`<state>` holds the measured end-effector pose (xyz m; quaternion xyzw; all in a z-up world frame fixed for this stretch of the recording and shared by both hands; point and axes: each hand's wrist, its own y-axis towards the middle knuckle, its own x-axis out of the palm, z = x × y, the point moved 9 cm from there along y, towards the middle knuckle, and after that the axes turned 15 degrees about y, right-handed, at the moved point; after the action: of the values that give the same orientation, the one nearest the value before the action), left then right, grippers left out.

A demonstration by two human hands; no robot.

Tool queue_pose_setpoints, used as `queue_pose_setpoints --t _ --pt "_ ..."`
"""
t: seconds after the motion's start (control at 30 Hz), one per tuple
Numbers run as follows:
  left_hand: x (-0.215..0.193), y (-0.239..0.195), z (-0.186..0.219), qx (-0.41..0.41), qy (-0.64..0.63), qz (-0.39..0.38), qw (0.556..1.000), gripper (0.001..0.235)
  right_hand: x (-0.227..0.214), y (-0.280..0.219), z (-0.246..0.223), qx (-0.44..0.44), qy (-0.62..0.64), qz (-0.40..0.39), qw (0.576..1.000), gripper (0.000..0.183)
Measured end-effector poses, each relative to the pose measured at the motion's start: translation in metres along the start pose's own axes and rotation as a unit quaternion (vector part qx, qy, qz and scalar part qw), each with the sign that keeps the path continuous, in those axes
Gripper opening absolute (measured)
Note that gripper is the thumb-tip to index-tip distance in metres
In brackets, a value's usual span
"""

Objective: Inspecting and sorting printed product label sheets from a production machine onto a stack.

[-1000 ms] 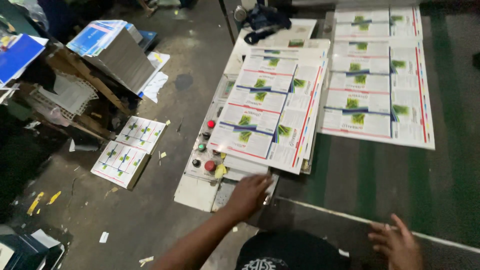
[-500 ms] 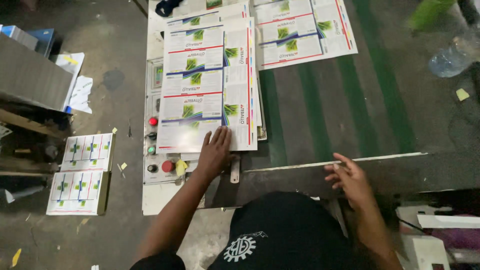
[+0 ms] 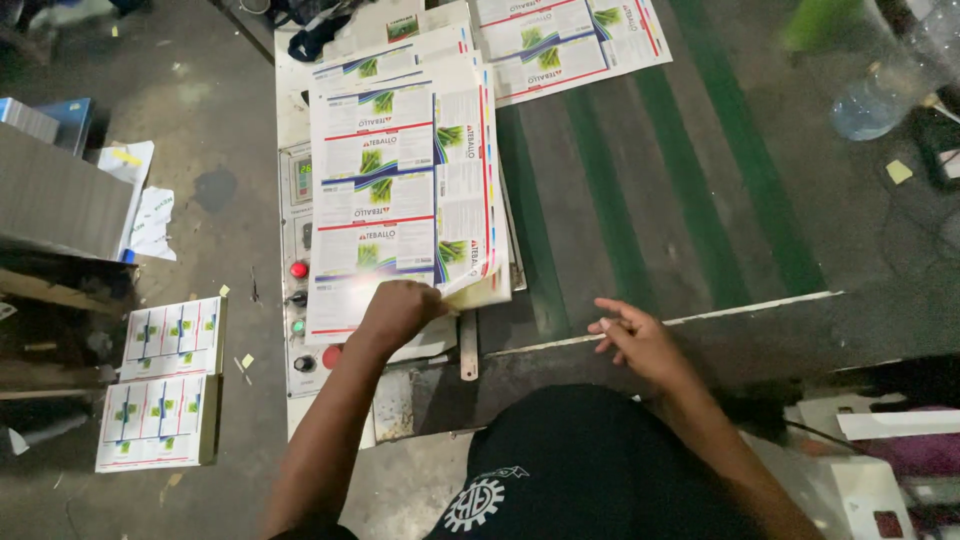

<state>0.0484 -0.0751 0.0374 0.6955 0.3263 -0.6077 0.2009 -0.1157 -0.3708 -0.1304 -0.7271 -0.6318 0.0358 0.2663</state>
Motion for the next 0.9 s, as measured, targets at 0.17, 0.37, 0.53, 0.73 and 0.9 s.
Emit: queue_pose_setpoints --t 0.17,0.37,0.53,0.73,0.9 --pt "0.021 -0.01 -0.017 0.04 -0.121 -0.017 0.992 0.017 0.006 0.0 -0.006 -0.001 -0.024 -0.006 1.0 0.049" --pt "-0.035 -0.006 -0.026 -0.184 -0.073 0.063 0.978 0.023 0.032 0.023 -0.002 0.018 0.009 -0.053 0.998 0.05" --pt "-0.052 0.026 0.102 0.041 -0.107 0.265 0.957 0.016 0.115 0.018 -0.057 0.049 0.217 -0.179 0.958 0.047" --pt "-0.056 0.034 0.157 0.108 -0.069 0.219 0.967 0.042 -0.025 0.081 0.021 -0.037 0.311 0.117 0.942 0.047" --pt "0.015 0.032 0.089 0.007 -0.045 0.135 0.99 0.043 -0.126 0.062 -0.01 -0.133 0.27 0.172 0.938 0.042"
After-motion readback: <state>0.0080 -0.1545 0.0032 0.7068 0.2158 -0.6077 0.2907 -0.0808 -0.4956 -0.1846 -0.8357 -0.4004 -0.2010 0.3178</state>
